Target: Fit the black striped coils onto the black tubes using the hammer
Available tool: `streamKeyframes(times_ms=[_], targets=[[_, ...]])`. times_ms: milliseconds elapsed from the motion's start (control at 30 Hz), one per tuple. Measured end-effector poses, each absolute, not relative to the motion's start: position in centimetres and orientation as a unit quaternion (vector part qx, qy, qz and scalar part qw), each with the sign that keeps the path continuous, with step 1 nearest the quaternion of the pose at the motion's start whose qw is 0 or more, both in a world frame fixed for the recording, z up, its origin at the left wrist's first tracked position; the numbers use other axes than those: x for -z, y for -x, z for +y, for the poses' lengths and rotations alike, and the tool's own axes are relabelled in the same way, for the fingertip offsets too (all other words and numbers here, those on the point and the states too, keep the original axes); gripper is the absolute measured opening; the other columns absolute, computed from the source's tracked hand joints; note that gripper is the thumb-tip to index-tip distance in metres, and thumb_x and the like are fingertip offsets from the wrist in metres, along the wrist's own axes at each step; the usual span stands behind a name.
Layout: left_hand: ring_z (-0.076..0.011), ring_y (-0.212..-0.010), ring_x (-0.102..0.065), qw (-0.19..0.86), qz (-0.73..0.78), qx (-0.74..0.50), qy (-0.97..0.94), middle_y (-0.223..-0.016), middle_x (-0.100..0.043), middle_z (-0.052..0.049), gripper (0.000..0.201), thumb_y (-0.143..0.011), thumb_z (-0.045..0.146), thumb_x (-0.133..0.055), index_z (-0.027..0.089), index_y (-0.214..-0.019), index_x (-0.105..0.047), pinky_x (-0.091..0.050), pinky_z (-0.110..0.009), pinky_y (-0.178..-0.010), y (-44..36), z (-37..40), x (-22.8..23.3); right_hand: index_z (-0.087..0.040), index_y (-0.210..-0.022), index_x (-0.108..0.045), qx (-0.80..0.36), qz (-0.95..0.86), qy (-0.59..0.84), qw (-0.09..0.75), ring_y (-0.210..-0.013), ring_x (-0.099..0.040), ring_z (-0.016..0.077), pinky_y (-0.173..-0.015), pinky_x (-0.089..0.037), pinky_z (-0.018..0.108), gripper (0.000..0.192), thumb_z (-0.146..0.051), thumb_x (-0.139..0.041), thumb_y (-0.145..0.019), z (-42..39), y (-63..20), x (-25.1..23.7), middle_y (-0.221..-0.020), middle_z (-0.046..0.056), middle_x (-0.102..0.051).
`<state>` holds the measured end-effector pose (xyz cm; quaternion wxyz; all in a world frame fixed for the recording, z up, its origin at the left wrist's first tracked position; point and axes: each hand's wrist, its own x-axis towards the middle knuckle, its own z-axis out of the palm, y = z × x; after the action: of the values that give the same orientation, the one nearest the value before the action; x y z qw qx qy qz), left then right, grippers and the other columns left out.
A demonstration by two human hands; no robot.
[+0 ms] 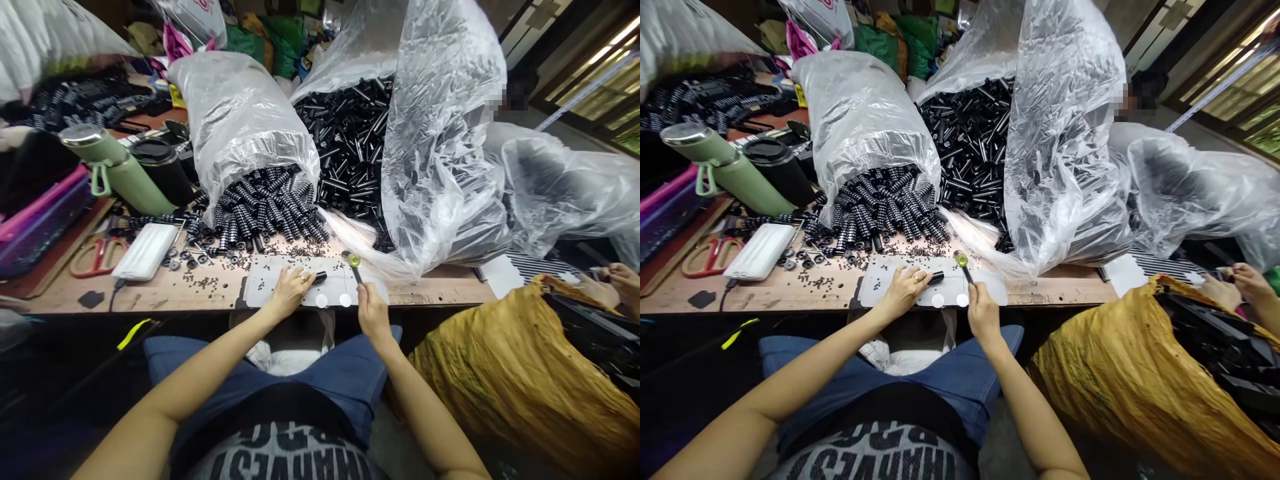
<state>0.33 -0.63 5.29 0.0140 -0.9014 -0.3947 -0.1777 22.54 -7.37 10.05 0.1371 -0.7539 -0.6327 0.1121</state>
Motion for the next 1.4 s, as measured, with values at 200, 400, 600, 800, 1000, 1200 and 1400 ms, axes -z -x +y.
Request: streamKeyframes(times_ms=[200,400,600,800,1000,1200,1400], targets=[[-0.0282,-0.127,-0.045,0.019,-0.422,0.156,0.893,-0.128,-0.057,-0.019,0.043,-0.094,0.019,-0.036,0.007,-0.134,-0.046,-0.026,-0.049,-0.108,-2.5,-2.0,-4.7,-0.02,-0.088,-0.052,-0.143,-0.658,0.735,0.085,-0.059,-0.058,0.0187,-0.056,-0.03,0.025,0.034,-0.037,-0.026,-0.1,-8.1,-20.3,-12.4,-0.066,0.003,-0.061],[-0.0346,-0.141,-0.023,-0.015,-0.427,0.152,0.891,-0.147,-0.032,-0.029,0.07,-0.09,0.036,-0.038,-0.007,-0.143,-0.025,-0.018,-0.051,-0.114,-5.0,-3.9,-2.8,-0.018,-0.099,-0.055,-0.171,-0.713,0.668,0.126,-0.064,-0.062,0.0189,-0.059,-0.036,0.025,0.042,-0.043,-0.021,-0.1,-8.5,-15.9,-13.7,-0.076,0.008,-0.067],[-0.0309,-0.127,-0.045,-0.064,-0.427,0.175,0.885,-0.132,-0.051,-0.025,0.054,-0.087,0.017,-0.037,0.002,-0.139,-0.036,-0.035,-0.049,-0.104,-4.5,-1.7,-3.4,-0.019,-0.101,-0.056,-0.171,-0.725,0.667,0.015,-0.068,-0.064,0.0208,-0.06,-0.033,0.026,0.039,-0.04,-0.024,-0.101,-7.7,-15.1,-12.3,-0.077,0.007,-0.069],[-0.0237,-0.095,-0.058,-0.149,-0.457,0.147,0.865,-0.099,-0.062,-0.014,0.036,-0.088,0.007,-0.038,0.011,-0.12,-0.054,-0.049,-0.037,-0.084,-3.6,-4.6,-6.3,-0.021,-0.091,-0.055,-0.078,-0.654,0.751,0.053,-0.063,-0.061,0.0173,-0.056,-0.026,0.026,0.037,-0.044,-0.028,-0.101,-5.6,-20.8,-11.9,-0.074,0.003,-0.067],[-0.0257,-0.102,-0.056,-0.15,-0.522,0.182,0.82,-0.112,-0.058,-0.016,0.045,-0.093,0.034,-0.044,0.011,-0.132,-0.045,-0.048,-0.035,-0.084,-1.1,-0.7,-8.6,-0.018,-0.087,-0.058,0.022,-0.619,0.785,0.017,-0.076,-0.059,0.0201,-0.061,-0.029,0.028,0.032,-0.042,-0.041,-0.097,-3.8,-24.8,-7.8,-0.083,0.008,-0.064],[-0.0339,-0.103,-0.057,-0.026,-0.687,0.184,0.702,-0.11,-0.058,-0.024,0.055,-0.09,0.028,-0.045,-0.001,-0.136,-0.037,-0.048,-0.039,-0.081,-2.4,12.1,-10.4,-0.016,-0.097,-0.058,0.071,-0.645,0.75,0.125,-0.096,-0.053,0.0246,-0.079,-0.038,0.032,0.027,-0.04,-0.046,-0.095,-1.4,-24.9,-8.3,-0.097,0.01,-0.062],[-0.0313,-0.093,-0.066,-0.084,-0.743,0.101,0.656,-0.098,-0.063,-0.029,0.054,-0.086,0.007,-0.034,-0.012,-0.136,-0.027,-0.051,-0.037,-0.074,-5.2,15.1,-10.2,-0.008,-0.113,-0.054,-0.036,-0.472,0.856,0.208,-0.116,-0.047,0.0319,-0.096,-0.033,0.043,0.029,-0.024,-0.051,-0.09,6.2,-28.7,-12.4,-0.115,0.024,-0.059]])
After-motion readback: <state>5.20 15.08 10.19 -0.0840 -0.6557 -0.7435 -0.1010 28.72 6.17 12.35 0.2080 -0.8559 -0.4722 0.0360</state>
